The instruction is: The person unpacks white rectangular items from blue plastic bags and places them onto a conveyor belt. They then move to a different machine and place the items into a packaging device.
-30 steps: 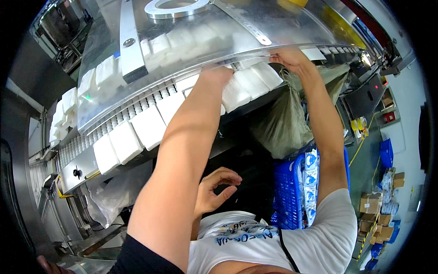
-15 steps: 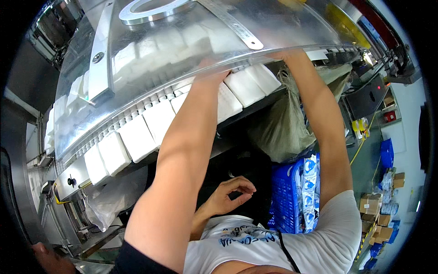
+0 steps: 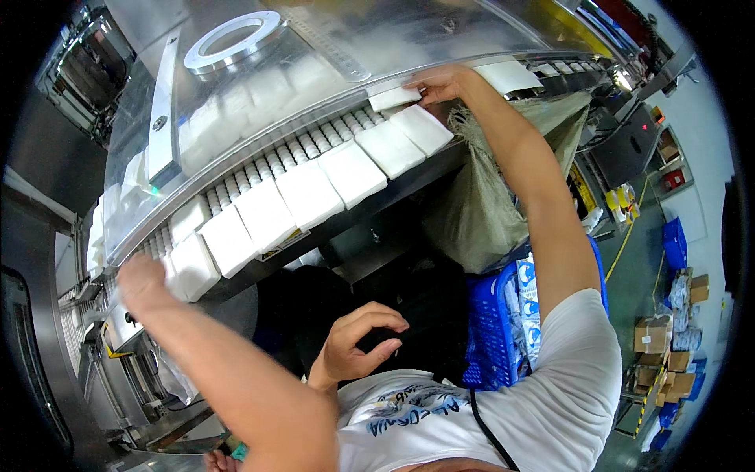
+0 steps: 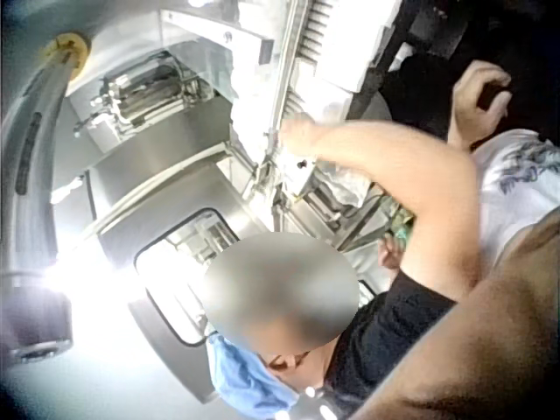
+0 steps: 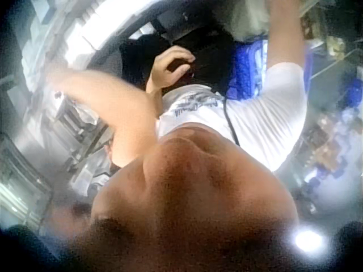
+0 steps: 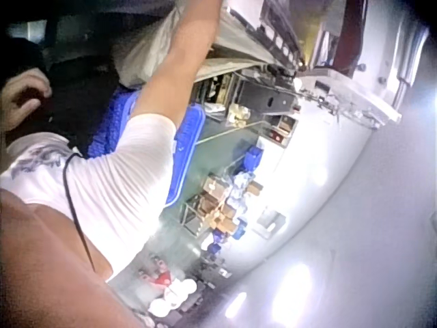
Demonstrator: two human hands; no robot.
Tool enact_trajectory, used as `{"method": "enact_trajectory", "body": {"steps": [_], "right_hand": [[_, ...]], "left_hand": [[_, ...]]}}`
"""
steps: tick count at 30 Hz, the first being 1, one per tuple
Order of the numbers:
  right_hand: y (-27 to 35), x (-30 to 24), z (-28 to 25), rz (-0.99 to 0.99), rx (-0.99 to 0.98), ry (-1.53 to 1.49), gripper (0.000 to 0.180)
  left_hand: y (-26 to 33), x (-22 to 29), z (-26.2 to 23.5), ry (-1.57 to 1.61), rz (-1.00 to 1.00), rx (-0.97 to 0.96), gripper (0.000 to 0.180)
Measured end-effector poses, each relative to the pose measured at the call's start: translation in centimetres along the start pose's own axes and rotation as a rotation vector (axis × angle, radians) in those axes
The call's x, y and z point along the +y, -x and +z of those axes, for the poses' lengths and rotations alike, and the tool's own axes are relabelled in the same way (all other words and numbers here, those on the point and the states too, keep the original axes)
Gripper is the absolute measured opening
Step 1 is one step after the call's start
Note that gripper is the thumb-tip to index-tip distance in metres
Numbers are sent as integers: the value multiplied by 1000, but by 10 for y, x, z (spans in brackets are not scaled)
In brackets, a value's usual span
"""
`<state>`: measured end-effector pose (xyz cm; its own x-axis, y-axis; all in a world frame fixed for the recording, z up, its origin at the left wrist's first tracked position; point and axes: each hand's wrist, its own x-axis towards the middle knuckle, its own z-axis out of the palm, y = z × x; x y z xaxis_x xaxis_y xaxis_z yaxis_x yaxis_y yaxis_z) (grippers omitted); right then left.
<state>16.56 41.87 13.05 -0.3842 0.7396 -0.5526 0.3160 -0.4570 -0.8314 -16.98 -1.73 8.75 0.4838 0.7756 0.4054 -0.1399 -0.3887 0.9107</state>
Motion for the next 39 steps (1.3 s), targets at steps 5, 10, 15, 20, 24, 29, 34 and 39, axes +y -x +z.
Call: {"method": "enact_trajectory", "body": {"steps": [5, 10, 15, 20, 24, 29, 34, 39], "right_hand": [[-8, 0, 14, -5, 8, -4, 34], [8, 8, 11, 33, 160, -83, 37], [122, -59, 26, -519, 107, 1175, 38], [132, -40, -39, -591, -128, 172, 27], [126, -45, 16, -504, -32, 13, 19], [79, -37, 56, -316, -101, -66, 30], [21, -25, 117, -138, 53, 369, 38], [-36, -17, 58, -216, 209, 1266, 54]], "left_hand": [[-25, 48, -14, -200, 62, -40, 13], [-140, 111, -30, -627, 133, 130, 20], [-160, 108, -22, -618, 87, -1, 31], [-135, 77, -14, -550, 2, -90, 30], [-111, 68, -9, -489, -7, -91, 30], [-78, 63, -15, -438, 50, -101, 29], [-50, 54, -17, -404, 47, -113, 28], [-34, 55, -9, -367, 6, -35, 24]]}}
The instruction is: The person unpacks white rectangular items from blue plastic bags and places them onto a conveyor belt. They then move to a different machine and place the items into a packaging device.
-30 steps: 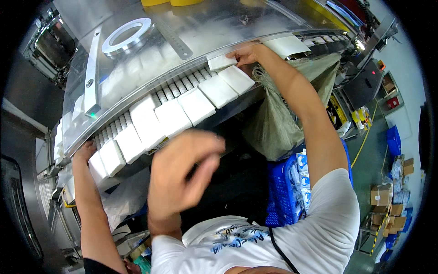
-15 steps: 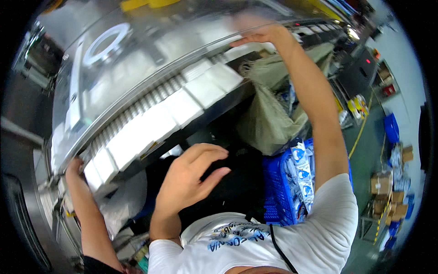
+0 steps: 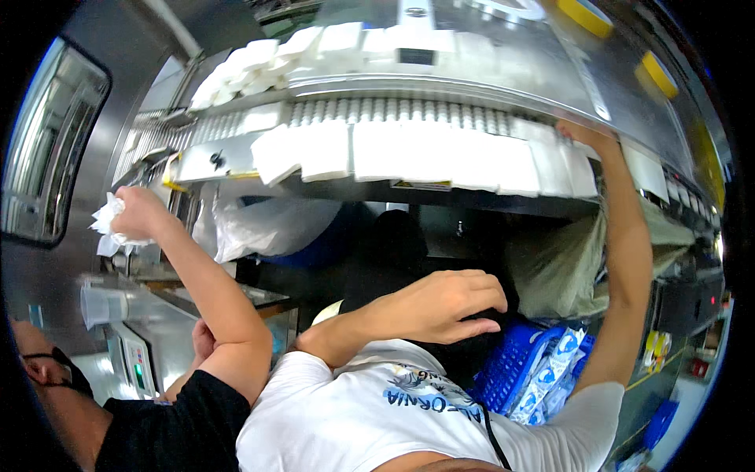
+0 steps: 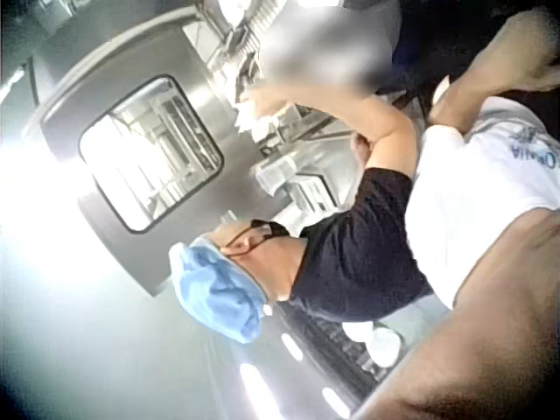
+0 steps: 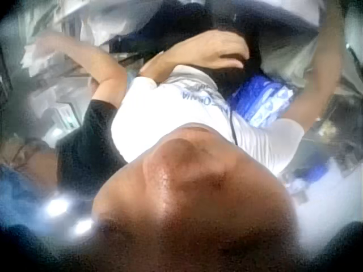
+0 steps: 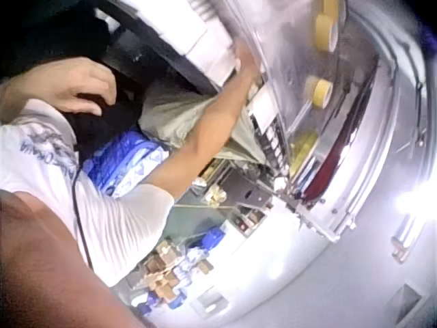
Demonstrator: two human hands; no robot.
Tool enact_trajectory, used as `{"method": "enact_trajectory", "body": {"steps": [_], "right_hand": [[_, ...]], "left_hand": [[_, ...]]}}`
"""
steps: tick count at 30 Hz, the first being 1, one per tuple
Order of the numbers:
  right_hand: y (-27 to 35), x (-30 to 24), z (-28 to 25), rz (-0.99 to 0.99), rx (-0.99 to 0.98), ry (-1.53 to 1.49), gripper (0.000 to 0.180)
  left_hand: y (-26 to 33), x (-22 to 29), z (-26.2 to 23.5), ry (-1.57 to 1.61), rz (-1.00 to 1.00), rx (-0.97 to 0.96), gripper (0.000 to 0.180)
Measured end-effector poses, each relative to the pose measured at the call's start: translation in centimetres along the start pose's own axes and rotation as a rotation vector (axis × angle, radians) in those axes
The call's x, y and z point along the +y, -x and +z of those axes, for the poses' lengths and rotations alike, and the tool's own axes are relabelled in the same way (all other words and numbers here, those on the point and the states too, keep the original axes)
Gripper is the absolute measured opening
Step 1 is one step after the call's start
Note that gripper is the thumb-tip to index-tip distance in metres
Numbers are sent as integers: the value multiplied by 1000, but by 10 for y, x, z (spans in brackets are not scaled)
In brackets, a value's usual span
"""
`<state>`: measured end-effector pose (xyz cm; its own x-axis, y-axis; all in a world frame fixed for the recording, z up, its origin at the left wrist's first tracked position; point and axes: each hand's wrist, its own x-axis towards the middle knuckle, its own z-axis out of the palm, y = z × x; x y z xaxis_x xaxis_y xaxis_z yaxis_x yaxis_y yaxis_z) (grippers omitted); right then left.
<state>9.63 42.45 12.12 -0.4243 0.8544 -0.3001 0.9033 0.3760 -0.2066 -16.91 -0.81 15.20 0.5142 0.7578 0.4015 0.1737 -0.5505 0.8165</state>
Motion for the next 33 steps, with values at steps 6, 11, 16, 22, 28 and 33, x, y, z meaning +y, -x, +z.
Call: {"method": "enact_trajectory", "body": {"steps": [6, 11, 16, 22, 28, 33], "right_hand": [[148, -86, -24, -263, 435, -46, 57], [203, -203, 20, -705, 513, -14, 82], [170, -367, 95, -967, 547, 14, 105], [116, -454, 162, -760, 853, 218, 50], [117, -413, 87, -905, 384, -86, 40], [58, -316, 4, -454, 287, -354, 41]], "left_hand": [[28, -3, -15, -129, 26, 220, 29], [91, -19, -129, -984, -279, 650, 98], [119, -59, -199, -1123, -604, 396, 104], [149, -75, -206, -1128, -358, 422, 74], [153, -71, -214, -1008, -334, 450, 69], [163, -72, -225, 119, -584, 1237, 43]]}}
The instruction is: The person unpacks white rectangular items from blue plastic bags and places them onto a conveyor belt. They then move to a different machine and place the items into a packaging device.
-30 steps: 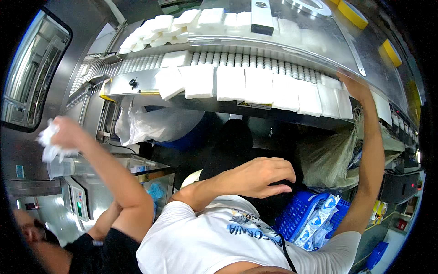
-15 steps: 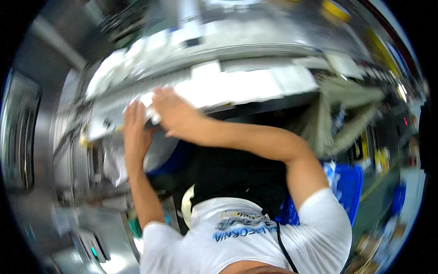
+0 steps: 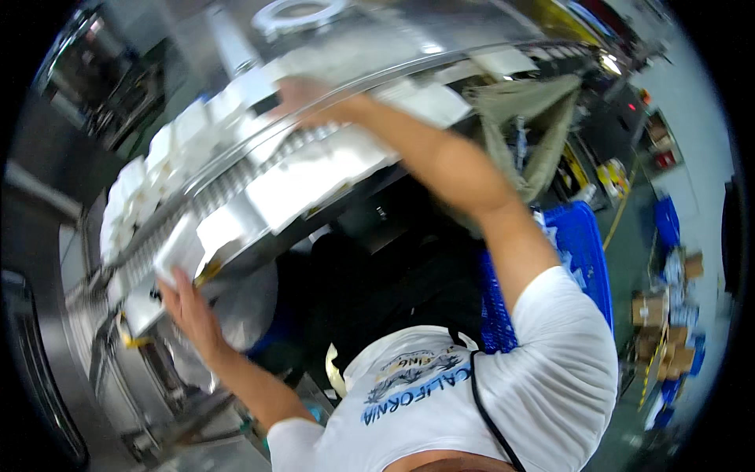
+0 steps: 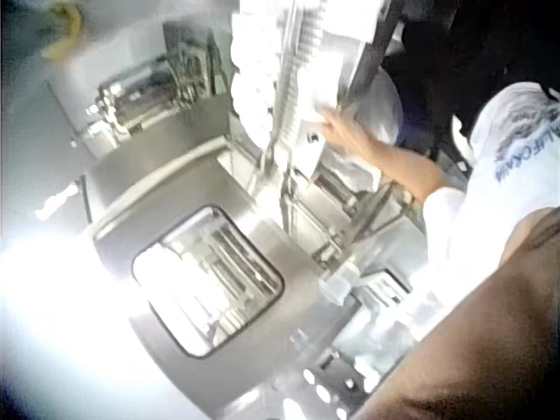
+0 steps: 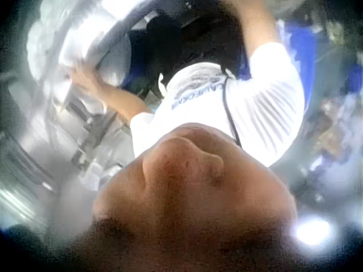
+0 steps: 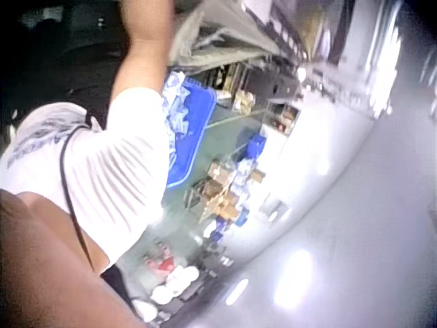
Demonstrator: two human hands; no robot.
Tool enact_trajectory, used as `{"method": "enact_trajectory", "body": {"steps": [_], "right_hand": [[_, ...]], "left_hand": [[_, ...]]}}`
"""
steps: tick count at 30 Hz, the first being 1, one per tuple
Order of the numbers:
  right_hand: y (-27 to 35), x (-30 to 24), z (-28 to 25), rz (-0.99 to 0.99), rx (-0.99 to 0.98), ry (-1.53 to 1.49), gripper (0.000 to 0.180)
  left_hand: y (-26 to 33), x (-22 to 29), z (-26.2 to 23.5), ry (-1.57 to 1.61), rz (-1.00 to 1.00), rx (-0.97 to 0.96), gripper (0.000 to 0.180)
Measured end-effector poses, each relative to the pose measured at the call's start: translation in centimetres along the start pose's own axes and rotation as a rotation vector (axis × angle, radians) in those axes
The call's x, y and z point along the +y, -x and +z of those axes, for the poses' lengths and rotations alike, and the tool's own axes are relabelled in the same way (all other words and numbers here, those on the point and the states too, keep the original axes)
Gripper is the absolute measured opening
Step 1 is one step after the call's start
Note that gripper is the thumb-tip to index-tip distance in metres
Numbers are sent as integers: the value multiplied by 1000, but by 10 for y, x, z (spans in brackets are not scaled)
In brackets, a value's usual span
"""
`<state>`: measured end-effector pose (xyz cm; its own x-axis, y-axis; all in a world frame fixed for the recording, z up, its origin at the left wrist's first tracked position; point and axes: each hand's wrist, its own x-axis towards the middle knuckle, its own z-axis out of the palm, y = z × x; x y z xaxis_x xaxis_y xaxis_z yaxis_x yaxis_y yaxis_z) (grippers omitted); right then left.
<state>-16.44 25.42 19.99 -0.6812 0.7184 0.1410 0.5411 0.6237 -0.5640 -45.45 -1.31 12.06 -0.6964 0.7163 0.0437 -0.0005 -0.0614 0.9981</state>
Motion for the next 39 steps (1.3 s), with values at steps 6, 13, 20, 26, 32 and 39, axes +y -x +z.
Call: {"method": "enact_trajectory", "body": {"steps": [6, 13, 20, 26, 32, 39], "right_hand": [[22, 133, -20, 394, -105, 287, 46], [131, 109, -87, 266, 306, 589, 42], [203, 49, -44, -250, 374, 530, 59], [129, -12, 51, -390, 165, 483, 112], [108, -11, 88, -361, 136, 672, 74], [146, -46, 62, -453, 263, 483, 29]], "left_hand": [[-58, 35, 99, 440, -297, -508, 43], [-143, -34, 177, -140, -453, -789, 37], [-76, 39, 166, -984, 531, -662, 45], [6, 4, 135, -739, 893, -767, 99], [32, -14, 150, -996, 1105, -536, 63], [43, 7, 95, -802, 954, -682, 63]]}}
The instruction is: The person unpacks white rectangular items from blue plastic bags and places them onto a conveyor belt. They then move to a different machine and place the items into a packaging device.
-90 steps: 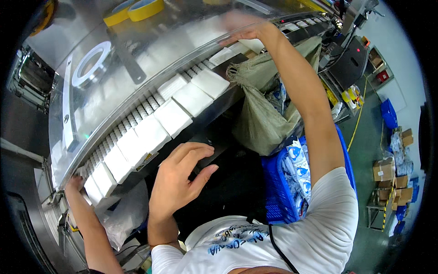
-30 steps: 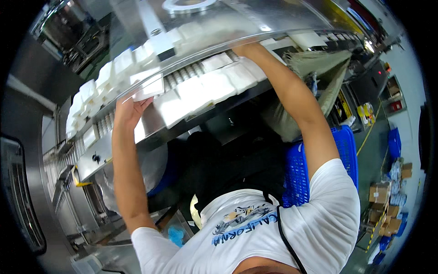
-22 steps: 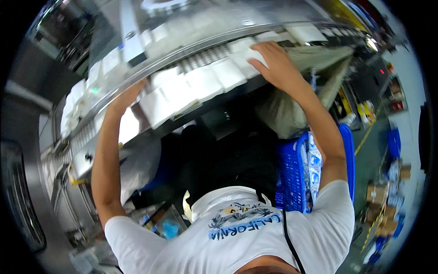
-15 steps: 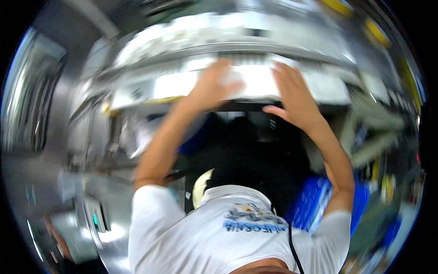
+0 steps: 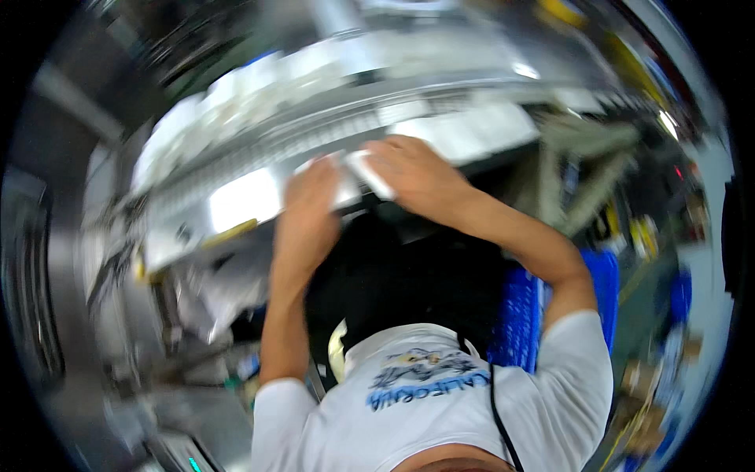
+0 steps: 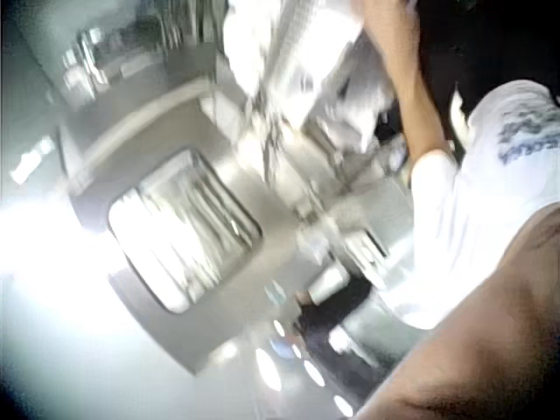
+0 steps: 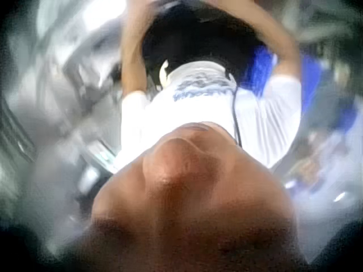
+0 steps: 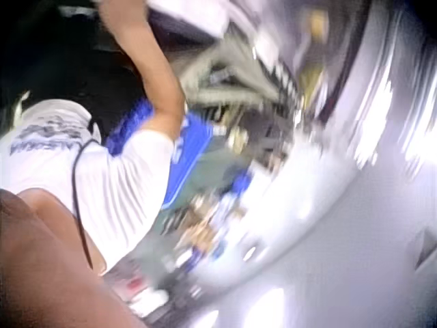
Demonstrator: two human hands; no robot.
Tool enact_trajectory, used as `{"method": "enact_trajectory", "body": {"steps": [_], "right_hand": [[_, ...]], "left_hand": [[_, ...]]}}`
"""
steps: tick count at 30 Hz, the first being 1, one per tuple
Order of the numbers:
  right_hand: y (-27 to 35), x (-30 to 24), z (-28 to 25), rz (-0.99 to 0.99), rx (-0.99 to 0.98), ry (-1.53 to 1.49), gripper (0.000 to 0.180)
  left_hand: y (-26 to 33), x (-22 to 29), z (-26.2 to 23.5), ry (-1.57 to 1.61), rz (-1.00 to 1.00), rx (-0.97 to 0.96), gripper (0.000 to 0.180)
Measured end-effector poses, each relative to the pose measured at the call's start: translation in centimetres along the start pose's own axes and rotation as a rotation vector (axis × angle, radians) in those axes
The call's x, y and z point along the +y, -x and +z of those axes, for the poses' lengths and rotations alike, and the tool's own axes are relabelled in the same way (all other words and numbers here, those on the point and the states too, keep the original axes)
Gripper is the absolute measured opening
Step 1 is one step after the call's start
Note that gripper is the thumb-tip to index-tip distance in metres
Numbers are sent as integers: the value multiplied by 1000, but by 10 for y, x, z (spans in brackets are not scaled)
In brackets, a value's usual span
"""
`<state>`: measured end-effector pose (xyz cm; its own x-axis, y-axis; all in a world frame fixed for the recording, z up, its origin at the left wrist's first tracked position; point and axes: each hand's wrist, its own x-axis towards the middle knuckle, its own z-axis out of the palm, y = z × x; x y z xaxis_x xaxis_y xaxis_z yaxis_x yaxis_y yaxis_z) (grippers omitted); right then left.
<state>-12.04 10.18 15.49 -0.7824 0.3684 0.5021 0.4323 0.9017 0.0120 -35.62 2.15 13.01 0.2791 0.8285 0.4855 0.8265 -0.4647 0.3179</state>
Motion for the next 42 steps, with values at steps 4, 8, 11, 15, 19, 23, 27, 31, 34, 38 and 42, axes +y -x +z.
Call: {"method": "enact_trajectory", "body": {"steps": [4, 8, 11, 15, 19, 23, 27, 31, 34, 38, 42], "right_hand": [[-41, 55, -21, 416, -16, -409, 38], [-61, 141, 42, 446, -3, -522, 54], [-66, 169, 68, 575, -134, -412, 64], [-65, 186, 87, 640, -324, -585, 79], [-77, 160, 36, 653, -247, -667, 64], [-65, 143, 9, 704, 48, -743, 62], [-64, 137, 37, 549, -99, -854, 73], [-67, 158, 48, 763, -180, -825, 58], [-64, 164, 58, 811, -93, -848, 55], [-40, 215, 74, 882, -98, -882, 75], [-63, 165, 31, 892, 69, -977, 60]], "left_hand": [[10, 11, -22, 475, -283, 196, 44], [23, 3, -22, 862, -616, 394, 41], [24, -7, -27, 1132, -760, 521, 43], [28, -25, -27, 1250, -844, 567, 43], [13, -2, -27, 970, -752, 490, 39], [-14, 16, -32, 117, -327, 257, 50], [-15, 4, -20, -70, -202, 149, 68], [-20, 7, -1, -147, -96, 29, 66], [-14, -4, 5, -192, -49, 21, 66], [-30, -3, 28, -81, 18, 23, 67], [-28, 2, 19, -50, 45, 66, 62]]}}
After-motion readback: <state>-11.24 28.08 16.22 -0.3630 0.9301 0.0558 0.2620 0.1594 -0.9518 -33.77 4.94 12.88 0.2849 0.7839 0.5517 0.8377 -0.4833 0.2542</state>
